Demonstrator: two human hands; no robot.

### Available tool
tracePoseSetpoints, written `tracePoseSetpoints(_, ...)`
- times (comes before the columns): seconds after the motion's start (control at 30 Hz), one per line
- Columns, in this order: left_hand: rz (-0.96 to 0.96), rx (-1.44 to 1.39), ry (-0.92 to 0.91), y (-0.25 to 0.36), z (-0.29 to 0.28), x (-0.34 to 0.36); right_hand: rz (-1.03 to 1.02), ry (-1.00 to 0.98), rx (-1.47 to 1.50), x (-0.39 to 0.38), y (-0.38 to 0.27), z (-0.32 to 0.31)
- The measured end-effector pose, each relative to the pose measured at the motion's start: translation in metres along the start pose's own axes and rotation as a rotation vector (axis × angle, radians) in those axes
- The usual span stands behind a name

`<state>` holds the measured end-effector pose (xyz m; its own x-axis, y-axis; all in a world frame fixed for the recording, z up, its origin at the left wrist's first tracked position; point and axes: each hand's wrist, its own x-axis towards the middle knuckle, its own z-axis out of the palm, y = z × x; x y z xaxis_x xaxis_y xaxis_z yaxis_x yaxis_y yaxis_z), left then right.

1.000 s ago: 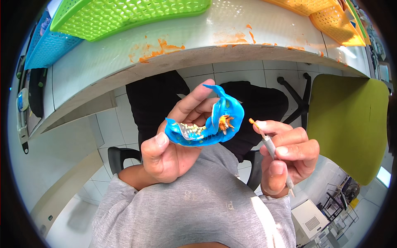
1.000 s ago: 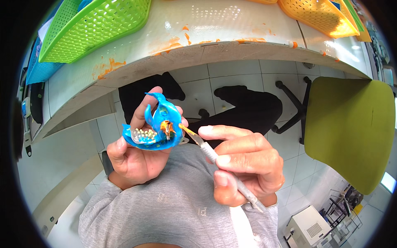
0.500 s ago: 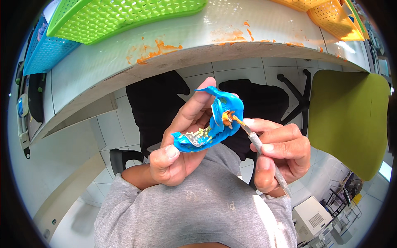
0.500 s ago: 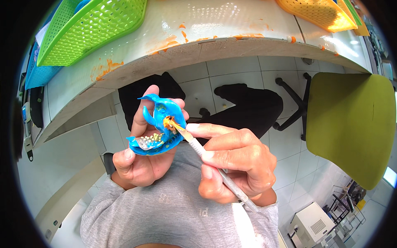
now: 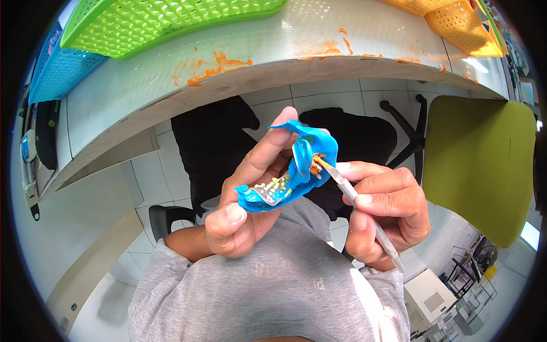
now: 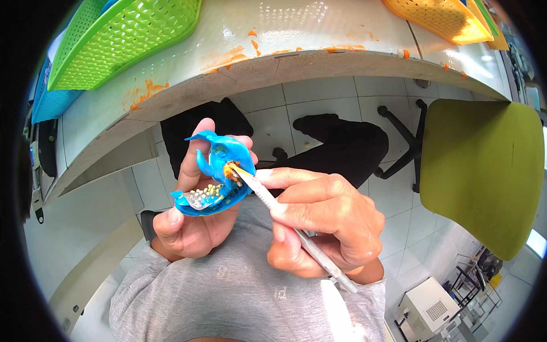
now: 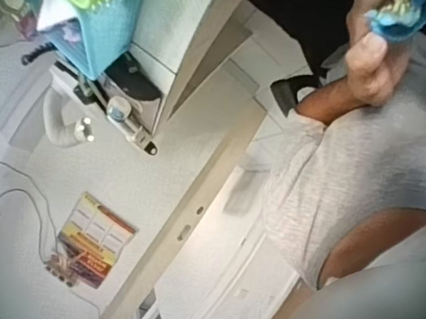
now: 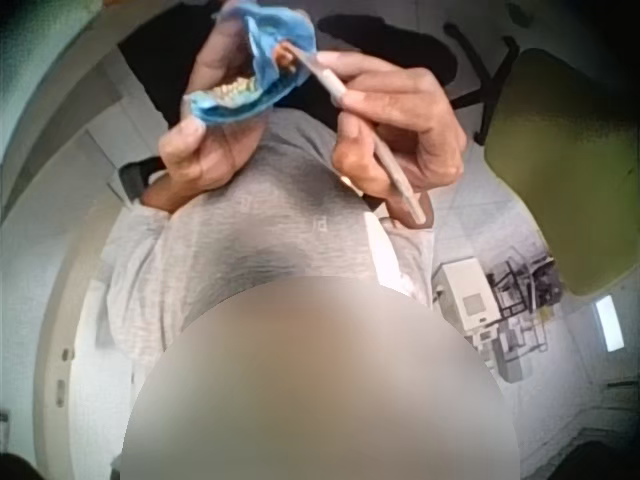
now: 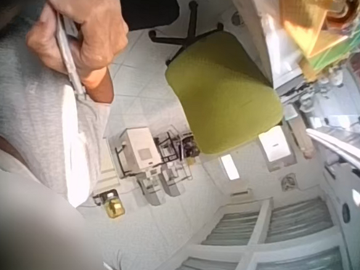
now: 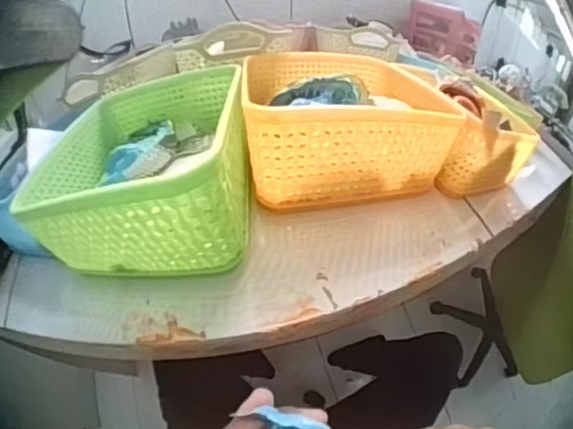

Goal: The recorder uses a brush and a probe to apply a colored material and refine details on a blue dental impression tray.

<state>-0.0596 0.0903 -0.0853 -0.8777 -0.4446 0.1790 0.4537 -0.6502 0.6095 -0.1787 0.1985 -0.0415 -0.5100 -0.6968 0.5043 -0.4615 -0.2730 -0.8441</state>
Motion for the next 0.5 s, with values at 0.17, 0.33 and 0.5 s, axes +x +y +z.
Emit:
tracePoseSetpoints(0.17, 0.006, -0.005, 0.011, -0.001, 0.002, 0.001, -0.039, -0.024, -0.009, 0.001, 0.002, -0.002)
tracePoseSetpoints(0.33, 0.019, -0.012, -0.034, -0.001, 0.002, 0.002, -0.044, -0.019, -0.016, 0.002, 0.001, -0.002)
tracePoseSetpoints(0.5, 0.004, -0.035, -0.008, 0.0, 0.0, 0.003, -0.034, -0.024, -0.021, 0.005, -0.001, -0.003)
